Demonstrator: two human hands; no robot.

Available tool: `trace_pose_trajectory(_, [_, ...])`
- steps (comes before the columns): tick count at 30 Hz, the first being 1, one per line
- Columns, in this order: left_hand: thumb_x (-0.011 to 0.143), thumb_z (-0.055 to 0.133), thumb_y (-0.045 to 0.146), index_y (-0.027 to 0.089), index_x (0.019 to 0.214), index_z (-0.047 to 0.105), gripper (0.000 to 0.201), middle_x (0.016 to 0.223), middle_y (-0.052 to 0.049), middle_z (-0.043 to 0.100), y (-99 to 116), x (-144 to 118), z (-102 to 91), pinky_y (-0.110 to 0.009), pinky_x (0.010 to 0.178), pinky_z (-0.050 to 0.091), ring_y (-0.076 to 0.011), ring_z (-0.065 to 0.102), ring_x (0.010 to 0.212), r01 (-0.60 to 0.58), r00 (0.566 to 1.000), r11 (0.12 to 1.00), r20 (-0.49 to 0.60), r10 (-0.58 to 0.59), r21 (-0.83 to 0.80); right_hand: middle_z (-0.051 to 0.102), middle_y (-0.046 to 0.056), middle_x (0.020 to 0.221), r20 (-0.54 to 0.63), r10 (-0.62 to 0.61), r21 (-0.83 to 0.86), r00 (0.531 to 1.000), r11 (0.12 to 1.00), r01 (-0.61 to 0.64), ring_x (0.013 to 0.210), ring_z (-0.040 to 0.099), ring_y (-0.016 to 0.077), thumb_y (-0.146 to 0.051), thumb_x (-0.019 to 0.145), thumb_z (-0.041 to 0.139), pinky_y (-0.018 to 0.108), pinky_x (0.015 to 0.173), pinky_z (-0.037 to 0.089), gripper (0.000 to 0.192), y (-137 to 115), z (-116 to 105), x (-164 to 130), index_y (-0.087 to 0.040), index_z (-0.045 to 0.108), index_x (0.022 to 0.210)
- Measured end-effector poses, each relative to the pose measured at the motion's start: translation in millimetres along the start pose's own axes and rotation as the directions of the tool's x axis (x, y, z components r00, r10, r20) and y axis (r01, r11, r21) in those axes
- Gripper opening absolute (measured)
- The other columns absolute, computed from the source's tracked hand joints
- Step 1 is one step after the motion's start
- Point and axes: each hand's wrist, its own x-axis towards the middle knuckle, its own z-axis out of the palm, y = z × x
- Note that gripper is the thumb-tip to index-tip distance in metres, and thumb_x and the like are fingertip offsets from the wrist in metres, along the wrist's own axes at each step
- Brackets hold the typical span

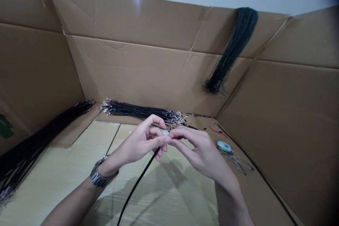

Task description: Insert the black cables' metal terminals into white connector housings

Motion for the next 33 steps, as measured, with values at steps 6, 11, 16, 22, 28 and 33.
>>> trace_pose_trajectory(6, [0.098,0.047,0.047,0.015,0.11,0.057,0.035,0.082,-0.005,0.068,5,-4,-14.9,-0.027,0.072,0.053,-0.0141,0.068,0.074,0.226,0.943,0.959,0.209,-0.26,0.172,0.071,0.002,0.09,-0.063,0.06,-0.084,0.996,0.994,-0.065,0.082,0.064,0.0155,-0.021,0.095,0.057,0.026,0.075,0.046,0.009,10,-10,0,-0.021,0.065,0.091])
trace_pose_trajectory(11, [0.098,0.046,0.044,0.015,0.092,0.064,0.034,0.068,0.004,0.051,15,-10,-10.2,-0.019,0.054,0.042,-0.0081,0.052,0.055,0.157,0.967,0.906,0.124,-0.221,0.393,0.072,0.001,0.089,-0.029,0.061,0.041,0.998,0.997,-0.06,0.081,0.066,0.0147,-0.024,0.093,0.062,0.026,0.074,0.049,0.007,15,-19,0,-0.022,0.069,0.092])
trace_pose_trajectory(16, [0.099,0.044,0.039,0.016,0.092,0.069,0.035,0.069,0.002,0.053,20,-15,-1.3,-0.021,0.05,0.027,-0.0093,0.036,0.057,0.052,0.996,0.786,0.021,-0.083,0.617,0.074,0.002,0.085,-0.021,0.024,0.121,0.999,0.992,-0.022,0.077,0.068,0.015,-0.024,0.09,0.066,0.026,0.068,0.051,0.006,14,-18,-1,-0.022,0.072,0.091])
trace_pose_trajectory(22, [0.1,0.044,0.035,0.017,0.089,0.069,0.033,0.074,0.0,0.061,22,-16,-0.5,-0.022,0.057,0.031,-0.0108,0.044,0.064,-0.038,0.999,0.726,0.047,0.008,0.686,0.073,0.002,0.073,-0.024,0.072,0.237,0.997,0.969,-0.064,0.064,0.067,0.0134,-0.026,0.087,0.069,0.024,0.056,0.051,0.009,16,-13,1,-0.019,0.075,0.088])
trace_pose_trajectory(28, [0.1,0.043,0.031,0.017,0.093,0.069,0.03,0.081,-0.001,0.066,20,-15,-1.1,-0.023,0.063,0.036,-0.0121,0.05,0.07,-0.08,0.997,0.702,0.053,0.06,0.708,0.07,0.0,0.066,-0.073,0.08,0.212,0.994,0.975,-0.063,0.058,0.062,0.0104,-0.024,0.089,0.066,0.021,0.053,0.047,0.014,14,-7,5,-0.018,0.072,0.078])
trace_pose_trajectory(33, [0.101,0.042,0.029,0.017,0.094,0.067,0.029,0.083,-0.001,0.065,19,-15,1.6,-0.023,0.065,0.037,-0.0124,0.051,0.071,-0.104,0.994,0.682,0.061,0.087,0.724,0.064,-0.002,0.058,-0.089,0.093,0.126,0.992,0.989,-0.082,0.053,0.055,0.0085,-0.025,0.09,0.063,0.021,0.05,0.039,0.024,10,-6,6,-0.017,0.069,0.068])
